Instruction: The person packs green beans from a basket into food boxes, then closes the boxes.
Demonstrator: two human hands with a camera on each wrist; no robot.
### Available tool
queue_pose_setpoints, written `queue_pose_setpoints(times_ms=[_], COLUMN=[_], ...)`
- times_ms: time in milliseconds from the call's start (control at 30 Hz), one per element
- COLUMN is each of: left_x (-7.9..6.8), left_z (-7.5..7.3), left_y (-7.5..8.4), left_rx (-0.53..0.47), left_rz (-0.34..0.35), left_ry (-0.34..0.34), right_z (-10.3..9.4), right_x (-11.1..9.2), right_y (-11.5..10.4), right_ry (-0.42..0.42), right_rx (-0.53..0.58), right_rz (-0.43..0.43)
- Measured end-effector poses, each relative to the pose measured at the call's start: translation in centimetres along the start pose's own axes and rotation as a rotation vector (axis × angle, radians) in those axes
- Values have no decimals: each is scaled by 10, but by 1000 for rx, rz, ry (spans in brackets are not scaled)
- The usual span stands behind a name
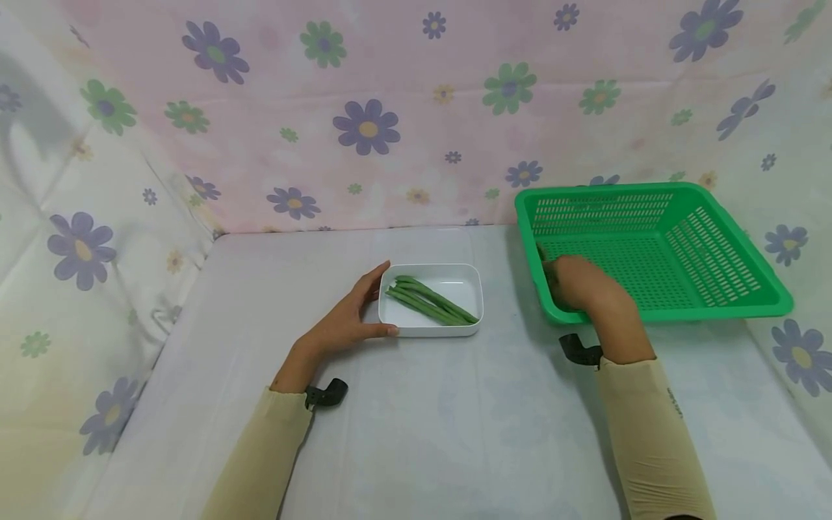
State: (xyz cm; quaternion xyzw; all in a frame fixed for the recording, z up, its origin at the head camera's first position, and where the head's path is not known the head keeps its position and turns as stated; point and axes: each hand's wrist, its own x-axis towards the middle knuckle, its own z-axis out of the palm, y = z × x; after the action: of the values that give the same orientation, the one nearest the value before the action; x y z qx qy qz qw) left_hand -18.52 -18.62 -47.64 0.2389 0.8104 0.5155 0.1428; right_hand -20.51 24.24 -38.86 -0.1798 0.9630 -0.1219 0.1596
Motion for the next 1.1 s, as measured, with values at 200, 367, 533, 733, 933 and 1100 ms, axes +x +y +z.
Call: queue_pose_setpoints(times_ms=[200, 367, 533, 733, 933, 1100], left_x=[-1, -2, -1, -2, -1, -1], left_z=[1, 1, 0, 0, 0, 0], left_y=[1, 2, 0, -1, -1, -2], left_rx=[-18, -8, 6, 9, 2, 14], left_rz=[0, -13, -1, -2, 8, 3], left_ry=[2, 0, 1, 0, -2, -1], right_z=[0, 1, 1, 0, 1, -1], right_x=[2, 2, 3, 4, 5, 5], right_y=[1, 2, 1, 0, 0, 1], right_ry=[65, 83, 32, 66, 112, 129], right_rx=[-35, -31, -15, -22, -32, -12], right_rz=[-6, -8, -10, -17, -11, 7])
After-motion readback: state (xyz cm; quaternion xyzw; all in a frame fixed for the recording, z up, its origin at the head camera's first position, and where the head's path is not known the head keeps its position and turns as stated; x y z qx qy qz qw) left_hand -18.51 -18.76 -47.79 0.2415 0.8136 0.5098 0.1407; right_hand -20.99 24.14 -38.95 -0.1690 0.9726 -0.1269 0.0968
